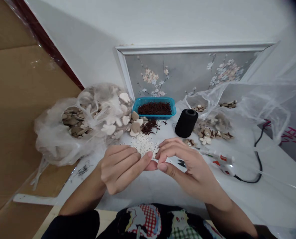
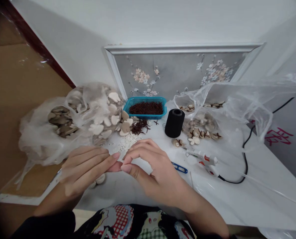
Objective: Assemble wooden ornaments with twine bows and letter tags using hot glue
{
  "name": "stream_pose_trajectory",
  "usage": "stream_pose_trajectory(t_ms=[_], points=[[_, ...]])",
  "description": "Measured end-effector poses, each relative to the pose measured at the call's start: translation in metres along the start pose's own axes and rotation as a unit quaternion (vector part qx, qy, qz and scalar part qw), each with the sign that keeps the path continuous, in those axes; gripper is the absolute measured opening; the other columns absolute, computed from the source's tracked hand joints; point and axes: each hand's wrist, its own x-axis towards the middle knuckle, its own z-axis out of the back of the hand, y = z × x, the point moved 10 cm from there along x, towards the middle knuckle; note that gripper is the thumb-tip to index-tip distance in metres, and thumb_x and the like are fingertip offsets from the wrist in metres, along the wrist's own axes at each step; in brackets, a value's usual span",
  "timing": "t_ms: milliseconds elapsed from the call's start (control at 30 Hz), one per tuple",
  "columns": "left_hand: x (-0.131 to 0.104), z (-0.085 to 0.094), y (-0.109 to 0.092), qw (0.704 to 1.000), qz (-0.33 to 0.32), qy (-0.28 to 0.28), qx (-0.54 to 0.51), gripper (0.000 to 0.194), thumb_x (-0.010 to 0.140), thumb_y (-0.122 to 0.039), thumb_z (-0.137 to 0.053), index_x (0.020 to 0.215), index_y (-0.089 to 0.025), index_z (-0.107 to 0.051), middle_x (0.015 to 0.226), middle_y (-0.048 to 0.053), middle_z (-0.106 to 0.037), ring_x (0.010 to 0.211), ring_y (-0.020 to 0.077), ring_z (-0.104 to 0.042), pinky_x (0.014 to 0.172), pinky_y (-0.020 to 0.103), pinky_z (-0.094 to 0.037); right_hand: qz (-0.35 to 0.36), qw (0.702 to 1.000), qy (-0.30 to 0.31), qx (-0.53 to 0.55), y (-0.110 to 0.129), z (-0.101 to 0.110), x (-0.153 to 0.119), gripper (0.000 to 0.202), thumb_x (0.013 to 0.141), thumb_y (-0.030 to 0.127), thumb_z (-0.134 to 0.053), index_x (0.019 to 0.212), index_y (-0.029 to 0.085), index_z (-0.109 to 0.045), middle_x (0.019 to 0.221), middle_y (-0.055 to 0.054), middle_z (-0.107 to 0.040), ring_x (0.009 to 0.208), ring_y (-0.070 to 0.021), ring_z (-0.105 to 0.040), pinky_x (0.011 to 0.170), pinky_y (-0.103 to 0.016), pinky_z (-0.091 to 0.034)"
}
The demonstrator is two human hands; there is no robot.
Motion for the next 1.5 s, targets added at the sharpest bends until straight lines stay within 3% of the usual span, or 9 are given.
stream_pose_trajectory(t_ms=[267, 767, 900, 967, 1033, 1133, 1233, 1333, 1500], points=[[-0.004, -0.008, 0.004, 0.999, 0.015, 0.031, -0.019, 0.017, 0.09, -0.018, -0.056, 0.105, -0.01, -0.061, 0.08, 0.007, -0.07, 0.074, 0.0181, -0.067, 0.066, 0.034, -0.055, -0.025, 0.999, 0.031, 0.002, -0.006, -0.008, -0.001, 0.004, 0.093, 0.02, -0.052, 0.091, 0.022, -0.055, 0.092, -0.002, -0.062, 0.096, -0.0154, -0.055, 0.09, -0.033, -0.044], [-0.004, -0.004, 0.007, 0.999, 0.039, -0.022, -0.024, 0.02, 0.083, -0.019, -0.068, 0.1, -0.012, -0.062, 0.07, 0.002, -0.069, 0.064, 0.0154, -0.065, 0.059, 0.03, -0.054, -0.025, 0.999, -0.01, 0.038, -0.003, 0.0, -0.005, 0.005, 0.091, 0.019, -0.055, 0.088, 0.023, -0.058, 0.089, -0.001, -0.062, 0.095, -0.0162, -0.057, 0.091, -0.036, -0.044], [-0.006, 0.001, 0.016, 0.991, 0.027, -0.112, -0.075, 0.016, 0.083, -0.023, -0.068, 0.095, -0.013, -0.063, 0.058, -0.003, -0.061, 0.054, 0.0109, -0.061, 0.051, 0.023, -0.049, -0.064, 0.986, -0.061, 0.144, -0.016, 0.009, -0.006, 0.006, 0.087, 0.02, -0.062, 0.089, 0.024, -0.065, 0.089, 0.0, -0.066, 0.092, -0.0156, -0.061, 0.087, -0.033, -0.048], [-0.011, 0.006, 0.02, 0.979, 0.013, -0.178, -0.102, 0.021, 0.084, -0.031, -0.067, 0.095, -0.014, -0.063, 0.057, -0.004, -0.06, 0.05, 0.009, -0.058, 0.047, 0.021, -0.046, -0.091, 0.974, -0.072, 0.195, -0.025, 0.01, -0.006, 0.007, 0.087, 0.022, -0.062, 0.089, 0.025, -0.068, 0.09, 0.0, -0.069, 0.091, -0.0151, -0.062, 0.085, -0.031, -0.049], [-0.014, 0.005, 0.03, 0.97, 0.039, -0.201, -0.131, 0.03, 0.083, -0.04, -0.066, 0.098, -0.015, -0.062, 0.059, -0.004, -0.06, 0.048, 0.0079, -0.055, 0.045, 0.019, -0.044, -0.111, 0.964, -0.074, 0.229, -0.032, 0.008, -0.007, 0.009, 0.088, 0.024, -0.061, 0.09, 0.026, -0.07, 0.09, 0.0, -0.07, 0.091, -0.0154, -0.064, 0.082, -0.03, -0.051], [-0.012, -0.012, 0.039, 0.966, 0.102, -0.132, -0.199, 0.042, 0.078, -0.052, -0.065, 0.098, -0.015, -0.061, 0.06, -0.004, -0.057, 0.049, 0.0075, -0.053, 0.044, 0.019, -0.043, -0.129, 0.958, -0.068, 0.246, -0.038, 0.005, -0.008, 0.011, 0.088, 0.031, -0.061, 0.089, 0.026, -0.071, 0.089, -0.001, -0.072, 0.091, -0.0172, -0.065, 0.079, -0.031, -0.052], [-0.012, -0.023, 0.037, 0.952, 0.127, -0.074, -0.268, 0.032, 0.082, -0.044, -0.065, 0.095, -0.015, -0.061, 0.061, -0.003, -0.057, 0.05, 0.0072, -0.052, 0.046, 0.019, -0.042, -0.151, 0.954, -0.063, 0.252, -0.042, 0.0, -0.009, 0.014, 0.087, 0.035, -0.062, 0.088, 0.024, -0.07, 0.089, -0.002, -0.073, 0.089, -0.0177, -0.067, 0.079, -0.033, -0.053], [-0.017, -0.024, 0.039, 0.937, 0.16, -0.073, -0.303, 0.019, 0.085, -0.028, -0.065, 0.1, -0.017, -0.061, 0.062, -0.004, -0.057, 0.052, 0.007, -0.052, 0.048, 0.018, -0.041, -0.177, 0.948, -0.053, 0.258, -0.045, -0.007, -0.01, 0.015, 0.084, 0.034, -0.066, 0.095, 0.024, -0.069, 0.09, -0.003, -0.073, 0.088, -0.017, -0.068, 0.08, -0.033, -0.054], [-0.023, -0.022, 0.038, 0.941, 0.172, -0.077, -0.282, 0.017, 0.084, -0.021, -0.064, 0.1, -0.017, -0.06, 0.063, -0.004, -0.058, 0.051, 0.0063, -0.051, 0.048, 0.017, -0.041, -0.152, 0.961, -0.036, 0.23, -0.04, -0.019, -0.007, 0.022, 0.075, 0.029, -0.075, 0.096, 0.024, -0.067, 0.093, -0.001, -0.073, 0.091, -0.0159, -0.067, 0.086, -0.034, -0.053]])
